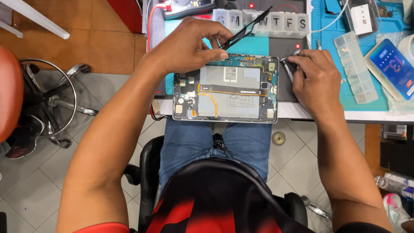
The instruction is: Technician performs internal repairs on a tablet, including unscrewing components and disconnecting ribbon cables.
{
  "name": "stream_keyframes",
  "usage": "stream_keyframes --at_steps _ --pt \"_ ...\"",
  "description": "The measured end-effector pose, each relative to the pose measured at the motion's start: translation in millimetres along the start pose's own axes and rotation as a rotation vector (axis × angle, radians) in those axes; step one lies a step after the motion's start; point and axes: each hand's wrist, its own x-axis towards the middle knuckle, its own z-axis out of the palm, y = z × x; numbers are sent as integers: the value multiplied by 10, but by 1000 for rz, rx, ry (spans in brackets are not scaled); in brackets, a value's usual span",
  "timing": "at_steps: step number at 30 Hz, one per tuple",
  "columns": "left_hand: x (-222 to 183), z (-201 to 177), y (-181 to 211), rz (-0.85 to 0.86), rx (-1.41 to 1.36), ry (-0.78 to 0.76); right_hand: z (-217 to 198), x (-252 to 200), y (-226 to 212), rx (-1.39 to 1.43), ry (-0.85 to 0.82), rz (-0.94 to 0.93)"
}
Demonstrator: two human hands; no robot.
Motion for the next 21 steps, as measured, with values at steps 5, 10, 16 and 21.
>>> stream_keyframes --at_steps 5,10,16,21 --pt "-88 1 -49 16 -29 65 13 -6 -5 21 27 2" --pt "-83 83 -58 99 18 55 -12 18 -32 11 56 0" --pt "17 182 49 13 216 -40 -95 70 -135 -36 13 76" --pt "100 283 110 -58 438 -54 -209 7 -3 48 210 85"
